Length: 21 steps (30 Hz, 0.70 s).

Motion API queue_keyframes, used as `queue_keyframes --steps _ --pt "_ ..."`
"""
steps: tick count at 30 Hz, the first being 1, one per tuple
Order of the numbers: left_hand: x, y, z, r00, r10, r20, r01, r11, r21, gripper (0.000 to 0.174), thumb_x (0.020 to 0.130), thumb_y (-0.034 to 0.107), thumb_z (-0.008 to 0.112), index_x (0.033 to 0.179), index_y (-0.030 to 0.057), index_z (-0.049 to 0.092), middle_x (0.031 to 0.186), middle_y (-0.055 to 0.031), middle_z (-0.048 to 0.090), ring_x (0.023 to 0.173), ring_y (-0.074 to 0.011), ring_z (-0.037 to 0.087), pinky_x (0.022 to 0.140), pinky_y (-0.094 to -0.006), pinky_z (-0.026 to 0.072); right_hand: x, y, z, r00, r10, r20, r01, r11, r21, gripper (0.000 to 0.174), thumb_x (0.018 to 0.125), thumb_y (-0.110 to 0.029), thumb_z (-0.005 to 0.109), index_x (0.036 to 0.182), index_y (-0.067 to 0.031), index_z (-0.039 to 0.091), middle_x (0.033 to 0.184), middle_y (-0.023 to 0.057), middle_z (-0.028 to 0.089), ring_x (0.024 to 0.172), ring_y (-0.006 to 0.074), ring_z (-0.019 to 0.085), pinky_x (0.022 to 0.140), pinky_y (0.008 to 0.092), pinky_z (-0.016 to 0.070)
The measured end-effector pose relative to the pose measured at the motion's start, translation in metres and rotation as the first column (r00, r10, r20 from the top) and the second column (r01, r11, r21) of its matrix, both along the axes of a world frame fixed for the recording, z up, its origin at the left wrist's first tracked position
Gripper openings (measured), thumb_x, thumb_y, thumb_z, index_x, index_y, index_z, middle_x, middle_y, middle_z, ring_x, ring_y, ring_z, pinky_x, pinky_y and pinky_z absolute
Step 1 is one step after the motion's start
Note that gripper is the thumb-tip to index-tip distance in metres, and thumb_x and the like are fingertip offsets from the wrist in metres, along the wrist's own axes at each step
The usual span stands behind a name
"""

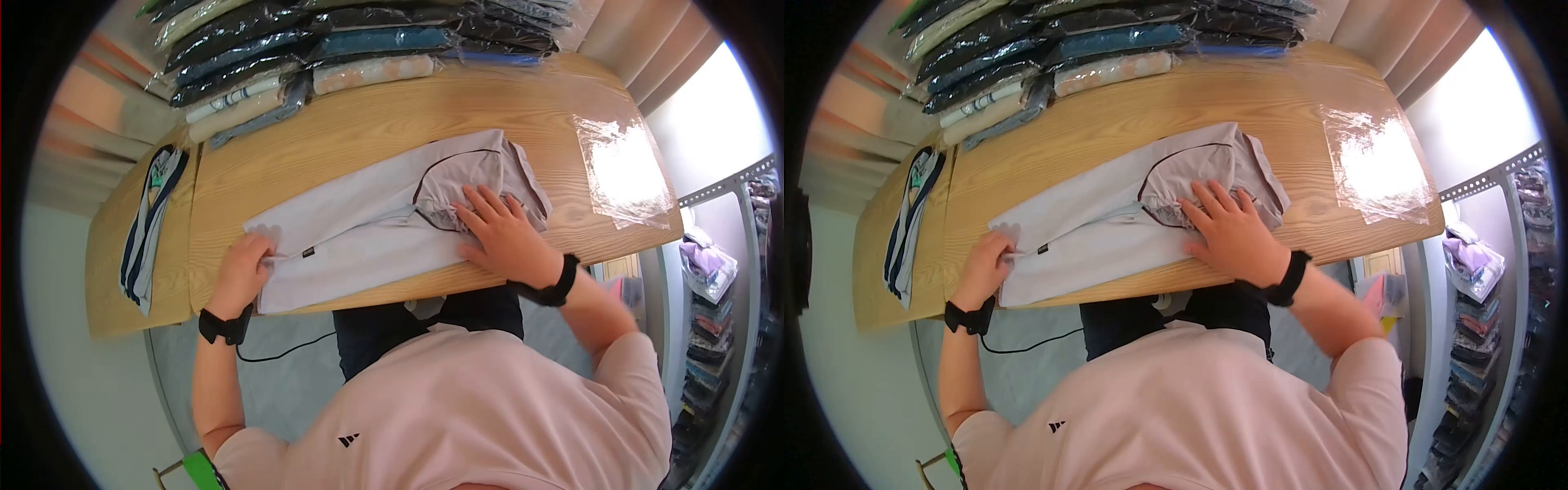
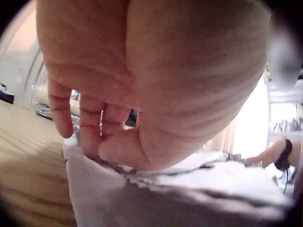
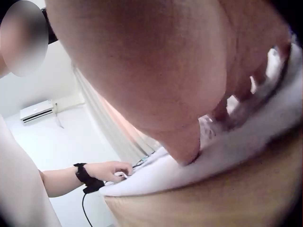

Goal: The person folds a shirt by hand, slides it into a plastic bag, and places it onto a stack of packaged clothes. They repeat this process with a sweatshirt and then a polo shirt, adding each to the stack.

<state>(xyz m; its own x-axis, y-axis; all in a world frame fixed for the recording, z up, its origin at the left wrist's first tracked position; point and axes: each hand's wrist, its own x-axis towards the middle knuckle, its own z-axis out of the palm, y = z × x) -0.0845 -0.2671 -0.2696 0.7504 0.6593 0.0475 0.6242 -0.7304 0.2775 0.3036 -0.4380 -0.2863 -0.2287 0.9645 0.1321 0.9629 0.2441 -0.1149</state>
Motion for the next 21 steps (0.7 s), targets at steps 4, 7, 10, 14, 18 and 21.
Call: queue_keyframes --steps 4,7,10,14,18,21 --pt "-0.025 -0.013 -0.015 0.908 0.327 0.264 -0.304 0.945 -0.122 0.026 0.073 -0.002 0.051 0.098 0.0002 0.058 0.086 -0.0145 0.057 0.085 -0.0302 0.055 0.076 -0.0377 0.0436 -0.016 -0.016 -0.016 0.978 -0.197 -0.065 0.2 0.978 0.053 0.058 0.083 -0.037 0.058 0.133 -0.0118 0.043 0.142 0.0137 0.034 0.132 0.031 0.031 0.105 0.0526 0.0234" --pt "-0.041 -0.025 -0.023 0.772 0.563 0.297 -0.547 0.825 -0.141 0.02 0.085 0.016 0.054 0.089 -0.0026 0.059 0.089 -0.019 0.06 0.086 -0.0315 0.057 0.075 -0.0384 0.0442 -0.02 -0.025 -0.014 0.966 -0.235 -0.107 0.238 0.971 0.016 0.059 0.083 -0.033 0.06 0.135 -0.0121 0.041 0.144 0.014 0.032 0.134 0.0315 0.027 0.106 0.0533 0.0199" --pt "-0.011 -0.041 -0.007 0.672 0.734 0.101 -0.679 0.665 -0.311 0.045 0.089 0.039 0.052 0.085 -0.0055 0.06 0.088 -0.0233 0.061 0.084 -0.0355 0.058 0.074 -0.0406 0.0447 -0.028 -0.028 0.002 0.915 -0.399 -0.061 0.399 0.917 -0.003 0.062 0.078 -0.02 0.066 0.134 -0.0122 0.041 0.144 0.0143 0.031 0.135 0.0325 0.025 0.107 0.0538 0.0183" --pt "0.005 -0.037 -0.011 0.669 0.734 0.116 -0.692 0.673 -0.261 0.057 0.086 0.05 0.053 0.083 -0.0069 0.061 0.083 -0.0247 0.061 0.08 -0.0375 0.059 0.072 -0.0418 0.0453 -0.055 -0.009 0.024 0.949 -0.265 -0.17 0.281 0.957 0.077 0.061 0.078 -0.02 0.066 0.134 -0.0146 0.041 0.146 0.0136 0.028 0.135 0.034 0.024 0.106 0.0558 0.0205" --pt "0.029 -0.022 0.009 0.708 0.701 -0.088 -0.693 0.664 -0.282 0.056 0.083 0.048 0.057 0.089 -0.0075 0.062 0.089 -0.0246 0.063 0.086 -0.0371 0.06 0.075 -0.0408 0.0458 -0.07 0.003 0.005 0.961 -0.272 -0.05 0.277 0.951 0.141 0.06 0.08 -0.026 0.065 0.134 -0.0158 0.042 0.145 0.0129 0.028 0.134 0.0365 0.026 0.102 0.0602 0.0242" --pt "0.034 -0.014 0.009 0.804 0.594 0.02 -0.518 0.717 -0.466 0.051 0.082 0.041 0.06 0.097 -0.0078 0.061 0.095 -0.0241 0.063 0.088 -0.0373 0.06 0.078 -0.04 0.0464 -0.067 0.001 -0.013 0.967 -0.253 -0.029 0.254 0.966 0.039 0.059 0.08 -0.033 0.064 0.133 -0.0181 0.043 0.145 0.0126 0.028 0.131 0.0396 0.028 0.098 0.0634 0.0273"
